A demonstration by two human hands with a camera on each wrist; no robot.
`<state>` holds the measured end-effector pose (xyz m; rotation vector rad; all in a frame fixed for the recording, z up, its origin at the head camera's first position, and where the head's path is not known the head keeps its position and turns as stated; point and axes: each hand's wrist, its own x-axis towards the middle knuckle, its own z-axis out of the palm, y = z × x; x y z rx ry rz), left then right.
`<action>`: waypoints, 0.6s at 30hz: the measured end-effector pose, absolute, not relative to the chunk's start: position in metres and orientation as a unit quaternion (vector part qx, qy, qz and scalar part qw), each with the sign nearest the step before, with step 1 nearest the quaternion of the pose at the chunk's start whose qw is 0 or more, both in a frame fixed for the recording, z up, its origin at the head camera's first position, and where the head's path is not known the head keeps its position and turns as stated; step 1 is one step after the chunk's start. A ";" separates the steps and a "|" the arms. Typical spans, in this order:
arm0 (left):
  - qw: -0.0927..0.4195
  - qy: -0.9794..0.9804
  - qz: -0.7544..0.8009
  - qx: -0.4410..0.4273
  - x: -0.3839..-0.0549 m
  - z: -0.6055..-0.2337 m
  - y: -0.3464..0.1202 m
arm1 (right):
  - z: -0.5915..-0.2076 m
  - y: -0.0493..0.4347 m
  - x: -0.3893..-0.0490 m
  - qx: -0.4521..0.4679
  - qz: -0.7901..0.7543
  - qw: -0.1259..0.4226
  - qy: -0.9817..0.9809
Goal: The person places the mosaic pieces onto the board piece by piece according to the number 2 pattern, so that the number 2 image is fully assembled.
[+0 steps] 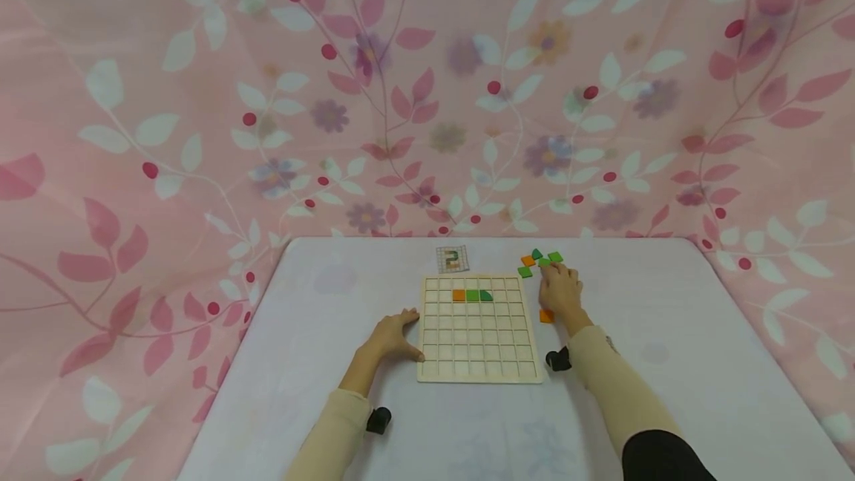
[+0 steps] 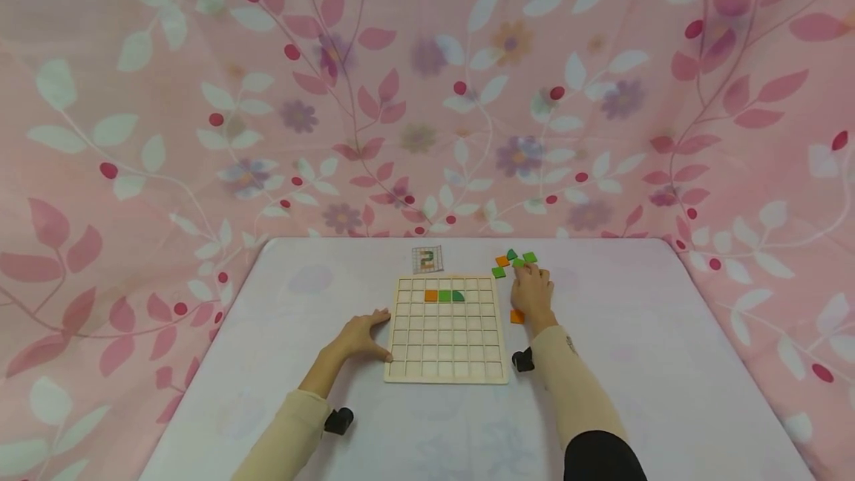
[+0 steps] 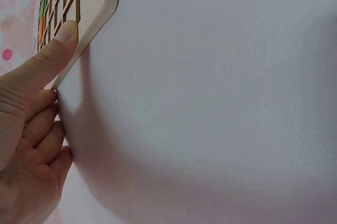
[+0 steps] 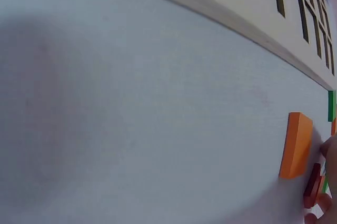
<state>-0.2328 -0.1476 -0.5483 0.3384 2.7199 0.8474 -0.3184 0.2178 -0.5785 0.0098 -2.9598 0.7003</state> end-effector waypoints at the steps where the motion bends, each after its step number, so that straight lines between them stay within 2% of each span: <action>1: 0.138 0.939 0.292 0.115 -0.233 -0.549 -0.148 | -0.578 0.218 -0.319 0.004 0.225 0.047 -0.973; 6: 0.140 0.933 0.309 0.118 -0.235 -0.551 -0.149 | -0.565 0.213 -0.326 0.031 0.201 0.013 -0.979; 13: 0.133 0.935 0.299 0.134 -0.235 -0.551 -0.152 | -0.543 0.205 -0.337 0.054 0.188 -0.093 -0.976; 18: 0.142 0.935 0.303 0.118 -0.236 -0.552 -0.150 | -0.538 0.205 -0.344 0.053 0.181 -0.137 -0.972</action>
